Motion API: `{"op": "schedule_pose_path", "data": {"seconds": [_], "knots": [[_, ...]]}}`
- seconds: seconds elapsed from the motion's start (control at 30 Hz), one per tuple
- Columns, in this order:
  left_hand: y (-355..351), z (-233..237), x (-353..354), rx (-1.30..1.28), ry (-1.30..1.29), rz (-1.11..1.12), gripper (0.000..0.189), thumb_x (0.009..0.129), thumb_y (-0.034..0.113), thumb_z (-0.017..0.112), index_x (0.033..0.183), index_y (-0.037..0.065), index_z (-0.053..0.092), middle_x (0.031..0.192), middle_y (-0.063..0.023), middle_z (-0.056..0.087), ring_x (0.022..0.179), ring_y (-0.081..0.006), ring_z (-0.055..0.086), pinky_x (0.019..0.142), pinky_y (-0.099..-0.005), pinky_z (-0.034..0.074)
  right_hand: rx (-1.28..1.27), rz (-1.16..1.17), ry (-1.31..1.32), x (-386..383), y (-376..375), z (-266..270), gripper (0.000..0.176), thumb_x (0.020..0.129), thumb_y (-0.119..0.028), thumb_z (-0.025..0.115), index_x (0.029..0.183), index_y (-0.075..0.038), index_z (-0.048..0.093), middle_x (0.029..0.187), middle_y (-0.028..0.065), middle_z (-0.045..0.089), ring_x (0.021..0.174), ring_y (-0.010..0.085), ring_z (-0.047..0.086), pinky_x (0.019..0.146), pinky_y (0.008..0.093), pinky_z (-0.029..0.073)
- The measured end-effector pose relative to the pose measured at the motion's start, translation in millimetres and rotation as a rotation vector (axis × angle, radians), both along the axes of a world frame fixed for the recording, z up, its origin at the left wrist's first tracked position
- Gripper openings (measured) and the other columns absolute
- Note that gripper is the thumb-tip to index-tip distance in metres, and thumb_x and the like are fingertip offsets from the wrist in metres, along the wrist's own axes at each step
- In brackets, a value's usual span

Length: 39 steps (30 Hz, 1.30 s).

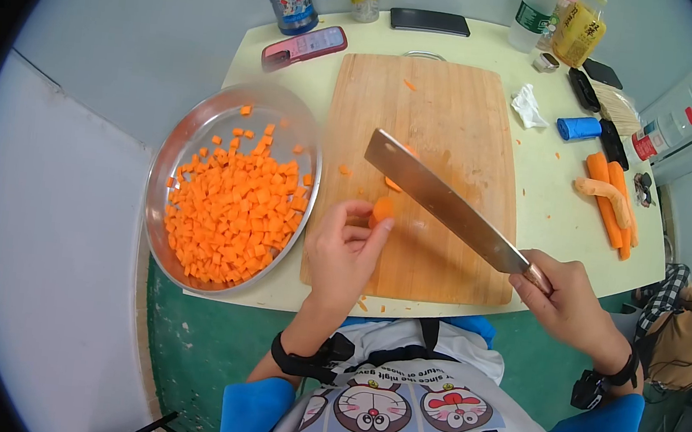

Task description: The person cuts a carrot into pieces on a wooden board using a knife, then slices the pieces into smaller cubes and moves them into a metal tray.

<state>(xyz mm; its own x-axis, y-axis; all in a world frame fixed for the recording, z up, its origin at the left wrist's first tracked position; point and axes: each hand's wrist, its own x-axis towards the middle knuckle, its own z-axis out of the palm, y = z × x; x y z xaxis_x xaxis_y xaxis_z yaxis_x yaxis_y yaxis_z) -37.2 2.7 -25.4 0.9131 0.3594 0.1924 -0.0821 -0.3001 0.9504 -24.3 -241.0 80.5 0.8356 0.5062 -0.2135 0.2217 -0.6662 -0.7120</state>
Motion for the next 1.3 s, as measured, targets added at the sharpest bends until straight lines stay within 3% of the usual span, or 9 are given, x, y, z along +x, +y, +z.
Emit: {"op": "schedule_pose_path", "data": {"seconds": [0.07, 0.27, 0.9, 1.1, 1.17, 1.23, 1.27, 1.3], "knots": [[-0.7, 0.2, -2.2, -0.01, 0.014, -0.031, 0.017, 0.081, 0.002, 0.065, 0.092, -0.007, 0.055, 0.087, -0.0104, 0.061, 0.069, -0.0129, 0.065, 0.058, -0.0202, 0.053, -0.021, 0.026, 0.0, -2.0, 2.5, 3.4, 0.017, 0.087, -0.012, 0.054, 0.101, -0.001, 0.055, 0.057, 0.0126, 0.05, 0.047, 0.0239, 0.052, 0.047, 0.0317, 0.041], [-0.5, -3.6, -3.4, -0.02, -0.006, -0.005, 0.015, 0.081, 0.0, 0.064, 0.091, -0.007, 0.055, 0.085, -0.0102, 0.061, 0.072, -0.0138, 0.065, 0.06, -0.0203, 0.054, -0.055, 0.078, -0.014, -3.7, 9.9, 7.7, 0.019, 0.087, -0.011, 0.053, 0.104, -0.001, 0.055, 0.06, 0.0136, 0.053, 0.05, 0.027, 0.055, 0.049, 0.0328, 0.043], [-3.5, -11.8, -4.2, -0.028, -0.036, 0.0, 0.013, 0.081, -0.005, 0.062, 0.091, -0.007, 0.055, 0.077, -0.0115, 0.064, 0.072, -0.0115, 0.064, 0.061, -0.0192, 0.053, -0.14, 0.118, -0.029, -3.3, 18.2, 11.4, 0.02, 0.087, -0.011, 0.053, 0.105, -0.003, 0.054, 0.061, 0.0139, 0.056, 0.053, 0.0293, 0.059, 0.049, 0.0355, 0.045], [3.3, -7.8, -5.9, -0.146, 0.072, 0.061, 0.01, 0.085, 0.003, 0.06, 0.09, -0.004, 0.054, 0.076, -0.0058, 0.061, 0.066, -0.0078, 0.06, 0.057, -0.016, 0.048, -0.148, 0.144, -0.034, -1.4, 17.3, 12.8, 0.018, 0.087, -0.011, 0.053, 0.104, -0.004, 0.054, 0.06, 0.0139, 0.055, 0.054, 0.0306, 0.058, 0.049, 0.0372, 0.045], [20.2, -9.4, 4.0, -0.114, -0.487, 0.322, 0.012, 0.089, 0.011, 0.054, 0.09, -0.001, 0.053, 0.08, -0.0043, 0.058, 0.067, -0.0075, 0.055, 0.059, -0.0179, 0.044, -0.149, 0.146, -0.031, -0.7, 17.2, 13.0, 0.018, 0.087, -0.011, 0.052, 0.104, -0.004, 0.053, 0.06, 0.0139, 0.055, 0.054, 0.0307, 0.058, 0.049, 0.0373, 0.045], [29.6, 22.5, 24.3, 0.15, -0.703, 0.352, 0.015, 0.091, 0.014, 0.049, 0.095, 0.0, 0.053, 0.085, -0.0045, 0.056, 0.067, -0.0091, 0.053, 0.064, -0.022, 0.041, -0.151, 0.152, -0.027, -0.4, 17.0, 12.4, 0.018, 0.087, -0.011, 0.052, 0.104, -0.004, 0.053, 0.06, 0.0138, 0.055, 0.054, 0.0307, 0.058, 0.049, 0.0374, 0.045], [29.3, 37.7, 28.8, 0.15, -0.703, 0.354, 0.015, 0.091, 0.014, 0.049, 0.095, 0.0, 0.053, 0.085, -0.0045, 0.056, 0.067, -0.0091, 0.053, 0.064, -0.022, 0.041, -0.148, 0.158, -0.036, 0.1, 16.8, 11.8, 0.018, 0.087, -0.011, 0.052, 0.104, -0.004, 0.053, 0.06, 0.0139, 0.055, 0.054, 0.0307, 0.058, 0.049, 0.0373, 0.045], [29.2, 51.9, 31.9, -0.008, -0.592, 0.122, 0.015, 0.089, 0.012, 0.052, 0.095, -0.001, 0.055, 0.086, -0.0048, 0.057, 0.071, -0.0093, 0.053, 0.065, -0.0224, 0.041, -0.145, 0.167, -0.047, 0.8, 16.9, 11.4, 0.018, 0.087, -0.011, 0.052, 0.105, -0.005, 0.053, 0.06, 0.014, 0.055, 0.054, 0.0307, 0.058, 0.049, 0.0372, 0.045]]}}
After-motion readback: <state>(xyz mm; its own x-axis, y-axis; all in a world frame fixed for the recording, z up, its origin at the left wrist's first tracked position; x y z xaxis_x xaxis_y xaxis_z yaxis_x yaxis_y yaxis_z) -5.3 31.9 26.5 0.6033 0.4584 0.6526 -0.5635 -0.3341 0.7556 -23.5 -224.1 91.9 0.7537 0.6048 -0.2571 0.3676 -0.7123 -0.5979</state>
